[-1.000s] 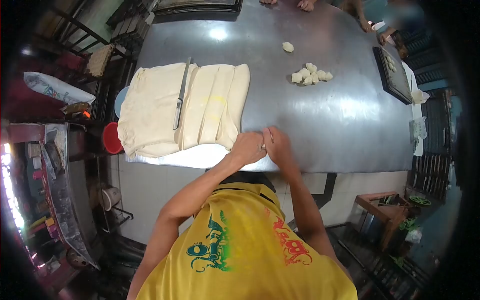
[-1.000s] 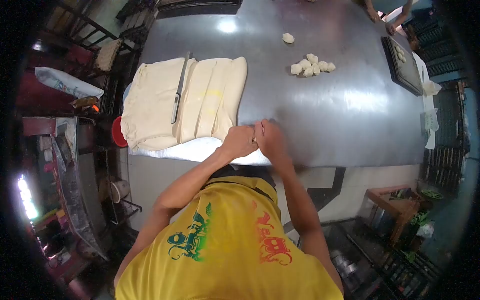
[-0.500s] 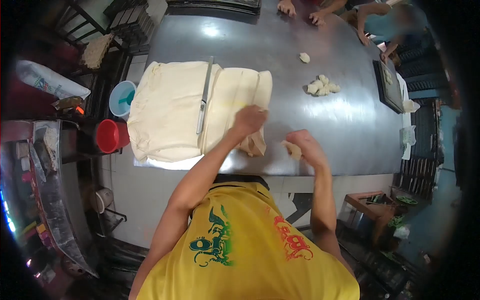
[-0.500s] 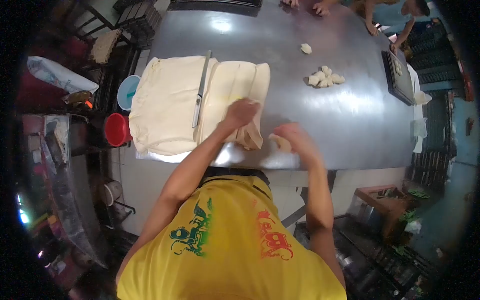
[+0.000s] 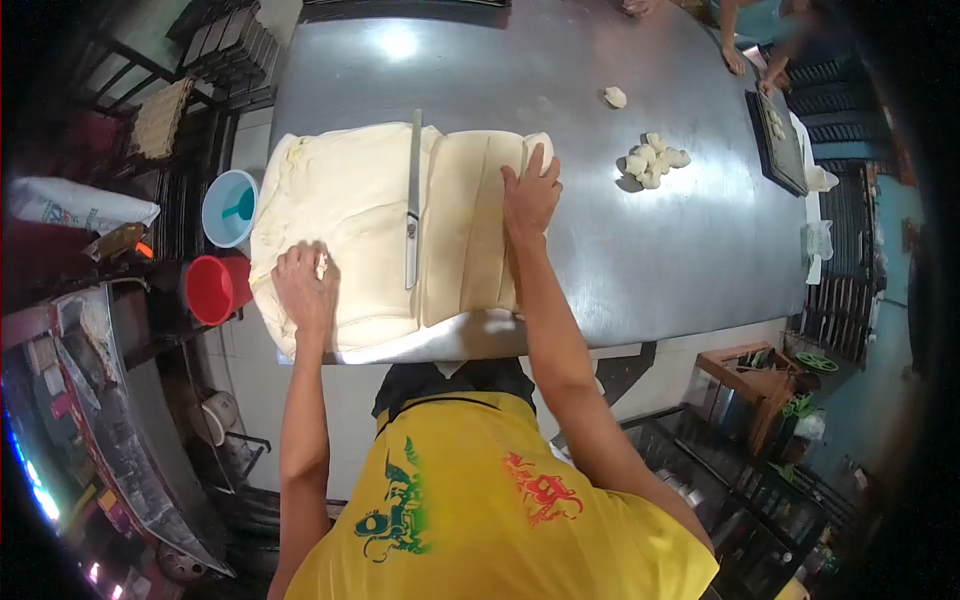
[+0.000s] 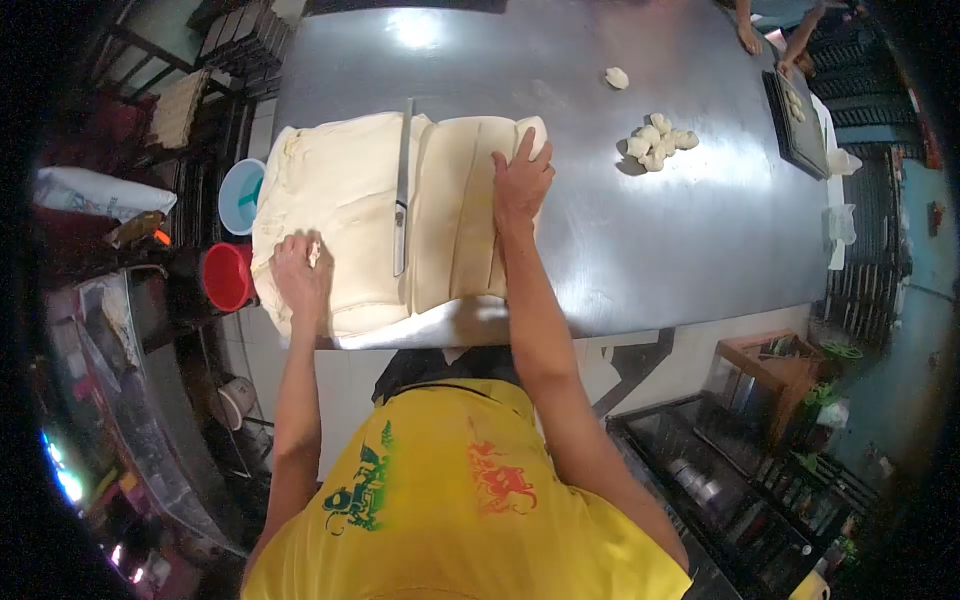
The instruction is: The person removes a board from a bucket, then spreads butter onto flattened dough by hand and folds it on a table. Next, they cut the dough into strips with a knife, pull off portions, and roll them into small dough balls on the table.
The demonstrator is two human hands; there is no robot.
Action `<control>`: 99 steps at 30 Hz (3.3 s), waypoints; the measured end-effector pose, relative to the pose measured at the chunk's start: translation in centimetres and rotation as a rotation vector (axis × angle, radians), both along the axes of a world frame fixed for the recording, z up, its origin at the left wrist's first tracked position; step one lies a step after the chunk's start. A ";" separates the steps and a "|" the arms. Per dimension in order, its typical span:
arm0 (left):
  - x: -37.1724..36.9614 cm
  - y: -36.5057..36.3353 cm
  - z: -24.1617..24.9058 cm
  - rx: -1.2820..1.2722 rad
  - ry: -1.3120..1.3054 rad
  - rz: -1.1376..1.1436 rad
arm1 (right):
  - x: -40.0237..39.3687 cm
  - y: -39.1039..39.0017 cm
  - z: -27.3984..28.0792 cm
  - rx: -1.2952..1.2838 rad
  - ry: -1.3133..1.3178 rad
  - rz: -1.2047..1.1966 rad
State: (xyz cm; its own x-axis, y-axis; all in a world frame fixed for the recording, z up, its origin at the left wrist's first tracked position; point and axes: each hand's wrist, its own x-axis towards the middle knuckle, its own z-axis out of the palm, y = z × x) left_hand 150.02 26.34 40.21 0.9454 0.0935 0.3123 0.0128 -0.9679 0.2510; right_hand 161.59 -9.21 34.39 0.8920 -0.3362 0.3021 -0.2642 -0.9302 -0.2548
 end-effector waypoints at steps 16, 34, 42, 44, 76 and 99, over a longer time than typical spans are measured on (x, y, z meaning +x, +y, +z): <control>-0.7 -26.7 -0.2 -0.193 0.222 -0.264 | -3.7 -10.6 -1.5 1.484 -0.115 0.289; -0.3 -39.6 -2.8 -0.258 0.307 -0.573 | 3.1 -13.4 -1.7 0.027 0.032 0.790; 0.2 -28.2 3.7 -0.596 0.121 -0.464 | 3.6 -13.1 -1.0 -0.010 0.070 0.517; -0.3 -21.0 4.0 -0.542 -0.014 -0.220 | 3.4 -11.4 1.3 0.142 0.192 0.457; 2.8 -4.3 -3.3 0.083 -0.064 0.141 | -3.6 -2.3 4.2 0.462 0.354 -0.073; 4.4 -4.8 -3.4 0.161 -0.103 0.191 | -2.4 3.0 2.4 0.547 0.257 0.123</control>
